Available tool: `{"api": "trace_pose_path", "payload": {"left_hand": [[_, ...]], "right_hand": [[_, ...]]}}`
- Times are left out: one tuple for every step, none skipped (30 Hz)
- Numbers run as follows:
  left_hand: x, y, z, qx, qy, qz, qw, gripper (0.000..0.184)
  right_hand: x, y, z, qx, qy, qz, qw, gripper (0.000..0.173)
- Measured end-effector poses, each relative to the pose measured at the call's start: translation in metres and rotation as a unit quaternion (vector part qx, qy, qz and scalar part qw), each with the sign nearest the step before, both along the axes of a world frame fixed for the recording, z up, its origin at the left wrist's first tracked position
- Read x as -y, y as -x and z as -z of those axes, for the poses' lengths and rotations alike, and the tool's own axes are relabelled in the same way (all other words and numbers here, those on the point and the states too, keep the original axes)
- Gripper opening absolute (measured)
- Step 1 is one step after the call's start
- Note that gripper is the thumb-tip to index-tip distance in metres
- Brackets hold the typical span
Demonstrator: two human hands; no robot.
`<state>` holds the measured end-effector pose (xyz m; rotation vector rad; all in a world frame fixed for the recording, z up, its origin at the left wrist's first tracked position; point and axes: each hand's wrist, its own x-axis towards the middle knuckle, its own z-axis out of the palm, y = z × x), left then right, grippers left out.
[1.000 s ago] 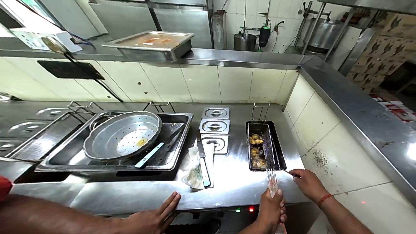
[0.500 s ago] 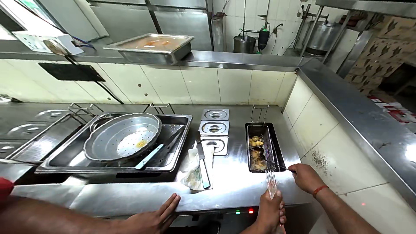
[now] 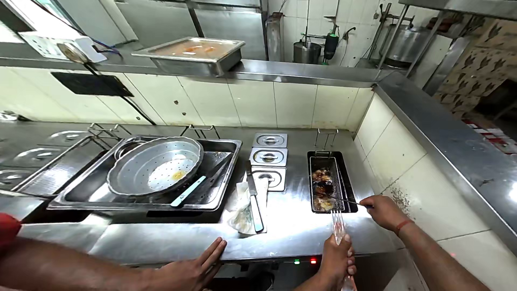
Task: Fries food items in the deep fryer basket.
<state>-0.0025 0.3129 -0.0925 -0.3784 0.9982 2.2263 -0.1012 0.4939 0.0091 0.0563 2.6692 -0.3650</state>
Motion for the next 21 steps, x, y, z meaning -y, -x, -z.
{"api": "trace_pose_path", "payload": {"left_hand": [[0.001, -0.001, 0.000, 0.000, -0.001, 0.000, 1.000, 0.019], [0.001, -0.001, 0.001, -0.001, -0.002, 0.001, 1.000, 0.019], [0.001, -0.001, 0.001, -0.004, -0.003, 0.002, 1.000, 0.019], [0.002, 0.000, 0.001, -0.005, -0.004, 0.002, 1.000, 0.019], [0.002, 0.000, 0.001, -0.005, -0.003, 0.002, 1.000, 0.019], [0.003, 0.000, 0.001, -0.005, -0.001, 0.001, 1.000, 0.019], [0.003, 0.001, 0.000, -0.004, 0.002, 0.002, 1.000, 0.019], [0.002, 0.000, -0.001, -0.004, 0.006, 0.003, 1.000, 0.019], [0.002, 0.000, -0.002, -0.006, 0.009, 0.002, 1.000, 0.019], [0.001, 0.000, -0.003, -0.006, 0.009, 0.002, 1.000, 0.019], [0.001, 0.000, -0.003, -0.006, 0.007, 0.001, 1.000, 0.018], [0.001, 0.000, -0.003, -0.008, 0.004, 0.000, 1.000, 0.018], [0.000, -0.001, -0.002, -0.009, 0.001, -0.002, 1.000, 0.017], [0.000, -0.001, -0.002, -0.011, -0.001, -0.002, 1.000, 0.017], [0.000, -0.001, -0.003, -0.013, -0.002, -0.002, 1.000, 0.017], [0.000, -0.001, -0.003, -0.015, -0.003, -0.001, 1.000, 0.017], [0.000, -0.001, -0.003, -0.015, -0.004, 0.002, 1.000, 0.017], [0.000, -0.001, -0.004, -0.015, -0.002, 0.004, 1.000, 0.017], [0.000, 0.000, -0.004, -0.015, -0.001, 0.005, 1.000, 0.017], [0.001, 0.000, -0.003, -0.017, -0.001, 0.005, 1.000, 0.017], [0.001, 0.000, -0.003, -0.018, -0.001, 0.004, 1.000, 0.017]], "right_hand": [[0.005, -0.002, -0.004, -0.005, -0.006, 0.000, 1.000, 0.034], [0.009, -0.005, -0.010, -0.013, -0.016, 0.001, 1.000, 0.035], [0.011, -0.008, -0.016, -0.021, -0.029, 0.003, 0.999, 0.036], [0.012, -0.012, -0.023, -0.030, -0.045, 0.003, 0.999, 0.036], [0.013, -0.014, -0.028, -0.039, -0.063, 0.001, 0.997, 0.037], [0.014, -0.016, -0.032, -0.046, -0.081, -0.003, 0.996, 0.037], [0.014, -0.017, -0.035, -0.048, -0.095, -0.007, 0.994, 0.036], [0.015, -0.018, -0.037, -0.044, -0.106, -0.012, 0.993, 0.034], [0.016, -0.016, -0.038, -0.035, -0.119, -0.014, 0.992, 0.033], [0.019, -0.015, -0.038, -0.025, -0.131, -0.015, 0.991, 0.032], [0.022, -0.014, -0.037, -0.015, -0.140, -0.015, 0.990, 0.032], [0.026, -0.013, -0.036, -0.007, -0.146, -0.014, 0.989, 0.031], [0.028, -0.012, -0.034, -0.002, -0.150, -0.012, 0.989, 0.031], [0.029, -0.012, -0.031, 0.004, -0.149, -0.012, 0.989, 0.030], [0.028, -0.011, -0.027, 0.009, -0.147, -0.015, 0.989, 0.030], [0.026, -0.010, -0.021, 0.011, -0.141, -0.021, 0.990, 0.030], [0.022, -0.010, -0.017, 0.010, -0.132, -0.029, 0.991, 0.031], [0.018, -0.011, -0.015, 0.007, -0.122, -0.036, 0.992, 0.032], [0.014, -0.012, -0.014, 0.003, -0.108, -0.041, 0.993, 0.033], [0.011, -0.013, -0.014, 0.000, -0.093, -0.041, 0.995, 0.034], [0.007, -0.014, -0.015, -0.004, -0.080, -0.038, 0.996, 0.034]]}}
